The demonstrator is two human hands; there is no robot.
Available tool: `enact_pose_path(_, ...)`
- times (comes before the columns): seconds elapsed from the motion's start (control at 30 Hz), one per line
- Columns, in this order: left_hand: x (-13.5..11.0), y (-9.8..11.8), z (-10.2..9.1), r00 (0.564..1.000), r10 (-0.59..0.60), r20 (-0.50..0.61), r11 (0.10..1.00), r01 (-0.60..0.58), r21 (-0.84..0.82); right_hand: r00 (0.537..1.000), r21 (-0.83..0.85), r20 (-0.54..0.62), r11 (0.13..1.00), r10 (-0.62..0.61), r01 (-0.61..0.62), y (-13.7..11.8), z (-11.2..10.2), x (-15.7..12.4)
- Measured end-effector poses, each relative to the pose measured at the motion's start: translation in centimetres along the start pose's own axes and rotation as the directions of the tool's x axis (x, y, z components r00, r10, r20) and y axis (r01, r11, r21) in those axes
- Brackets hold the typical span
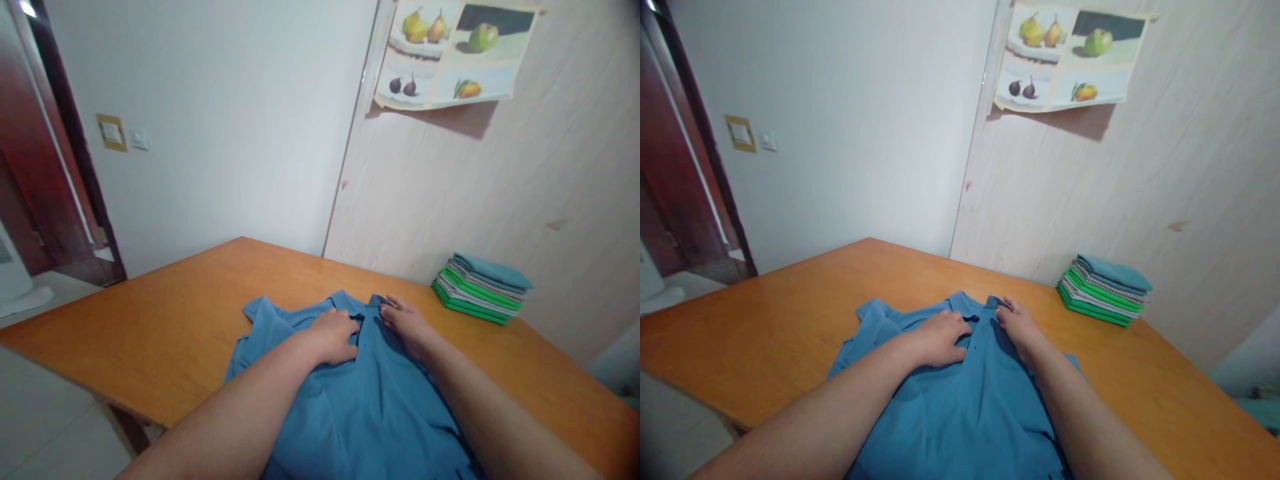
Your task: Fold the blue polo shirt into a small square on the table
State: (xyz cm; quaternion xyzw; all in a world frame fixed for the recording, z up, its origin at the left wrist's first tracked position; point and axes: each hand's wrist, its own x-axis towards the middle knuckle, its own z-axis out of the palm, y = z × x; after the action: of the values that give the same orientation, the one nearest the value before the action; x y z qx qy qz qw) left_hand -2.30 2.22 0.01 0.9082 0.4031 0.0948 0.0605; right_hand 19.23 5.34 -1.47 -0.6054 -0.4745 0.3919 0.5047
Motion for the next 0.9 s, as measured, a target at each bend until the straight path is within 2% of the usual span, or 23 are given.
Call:
enact_pose_path(0.1,0.1,0.0,0.0,1.0,-0.013,-0.008,1.0,0.013,0.01,1.0,-0.029,0.017,1.0,-0.011,0.012,0.0,-0.2,-0.8)
enact_pose_path(0.27,0.2,0.2,-0.3,0.995,-0.08,-0.059,0.996,0.078,-0.034,0.999,0.04,0.036,0.999,0.005,-0.007,-3.1,-0.8,-3.6)
enact_pose_path(0.37,0.1,0.4,-0.7,0.992,-0.122,-0.027,0.989,0.119,-0.084,0.991,0.052,0.119,0.996,0.063,-0.069,-4.3,-0.7,-5.8)
enact_pose_path(0.5,-0.1,0.7,-0.9,0.989,-0.143,0.033,0.981,0.146,-0.125,0.948,-0.089,0.295,0.991,0.118,-0.095,-2.9,0.2,-7.5)
enact_pose_path(0.57,-0.1,0.7,-0.9,0.987,-0.147,0.064,0.979,0.155,-0.131,0.93,-0.144,0.342,0.986,0.131,-0.086,-1.8,0.5,-7.8)
enact_pose_path(0.77,0.0,0.3,-0.5,0.981,-0.164,0.1,0.968,0.179,-0.175,0.925,-0.114,0.363,0.991,0.111,-0.074,-0.1,0.6,-7.7)
enact_pose_path(0.9,0.4,0.1,0.1,0.987,-0.12,0.11,0.955,0.145,-0.259,0.926,-0.124,0.364,0.99,0.105,-0.064,0.1,0.5,-7.6)
